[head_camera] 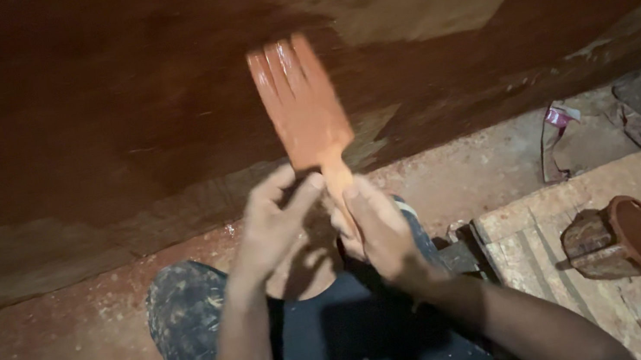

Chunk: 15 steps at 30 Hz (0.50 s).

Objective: The person paints a wall with brown paint using a brush. They repeatedly dip the brush into a container and apply paint to the wall surface.

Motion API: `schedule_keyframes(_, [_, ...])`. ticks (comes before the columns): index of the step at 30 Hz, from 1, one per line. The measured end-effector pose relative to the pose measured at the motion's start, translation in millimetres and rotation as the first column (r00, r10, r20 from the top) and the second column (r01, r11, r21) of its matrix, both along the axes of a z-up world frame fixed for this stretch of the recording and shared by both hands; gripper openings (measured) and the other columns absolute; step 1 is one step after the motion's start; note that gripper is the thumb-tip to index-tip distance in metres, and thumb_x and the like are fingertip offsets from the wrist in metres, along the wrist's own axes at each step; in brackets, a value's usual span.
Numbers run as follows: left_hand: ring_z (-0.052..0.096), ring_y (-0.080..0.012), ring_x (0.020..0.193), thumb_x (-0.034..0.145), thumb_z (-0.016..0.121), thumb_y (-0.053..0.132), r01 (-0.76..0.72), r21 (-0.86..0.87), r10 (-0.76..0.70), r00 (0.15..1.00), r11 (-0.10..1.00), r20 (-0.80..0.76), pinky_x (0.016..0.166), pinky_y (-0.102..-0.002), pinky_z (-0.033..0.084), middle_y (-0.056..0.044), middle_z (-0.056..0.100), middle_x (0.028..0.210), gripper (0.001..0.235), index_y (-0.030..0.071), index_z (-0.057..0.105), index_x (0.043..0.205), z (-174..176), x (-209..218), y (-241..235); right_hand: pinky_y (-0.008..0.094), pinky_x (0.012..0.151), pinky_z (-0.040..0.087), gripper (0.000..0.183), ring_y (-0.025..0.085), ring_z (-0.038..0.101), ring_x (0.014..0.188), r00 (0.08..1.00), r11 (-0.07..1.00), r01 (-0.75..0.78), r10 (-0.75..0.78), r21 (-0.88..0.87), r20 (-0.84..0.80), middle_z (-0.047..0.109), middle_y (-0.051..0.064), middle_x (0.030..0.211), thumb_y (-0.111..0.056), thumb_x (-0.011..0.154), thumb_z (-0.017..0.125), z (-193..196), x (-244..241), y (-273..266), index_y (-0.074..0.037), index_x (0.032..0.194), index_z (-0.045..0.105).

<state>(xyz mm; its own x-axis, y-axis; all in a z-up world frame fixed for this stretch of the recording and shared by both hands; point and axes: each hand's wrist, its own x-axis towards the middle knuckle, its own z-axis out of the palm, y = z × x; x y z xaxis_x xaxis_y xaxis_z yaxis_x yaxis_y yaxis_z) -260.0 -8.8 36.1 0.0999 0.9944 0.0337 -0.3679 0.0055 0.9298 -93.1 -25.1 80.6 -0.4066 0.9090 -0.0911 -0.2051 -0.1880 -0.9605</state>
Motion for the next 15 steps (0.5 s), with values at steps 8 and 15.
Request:
schedule_keyframes(8, [0.068, -0.0136, 0.100, 0.104, 0.063, 0.013, -0.301, 0.114, 0.295, 0.953, 0.947, 0.066, 0.093, -0.029, 0.056, -0.009, 0.074, 0.115, 0.023, 0.000, 0.069, 0.122, 27, -34, 14, 0.019, 0.048, 0.030, 0.033, 0.003, 0.038, 0.057, 0.984, 0.959, 0.177, -0.170, 0.222, -0.052, 0.047, -0.003, 0.075, -0.031, 0.113, 0.041, 24, -24, 57, -0.003, 0.124, 0.054])
schedule_keyframes(15, [0.069, -0.0140, 0.098, 0.104, 0.062, 0.012, -0.366, 0.093, 0.356, 0.928, 0.926, 0.114, 0.091, -0.028, 0.056, -0.009, 0.074, 0.112, 0.021, 0.000, 0.068, 0.120, -3, -39, 10, 0.020, 0.042, 0.029, 0.032, 0.003, 0.037, 0.051, 0.977, 0.976, 0.204, -0.208, 0.071, 0.055, 0.047, -0.004, 0.070, -0.032, 0.110, 0.042, -2, -37, 35, -0.004, 0.119, 0.056])
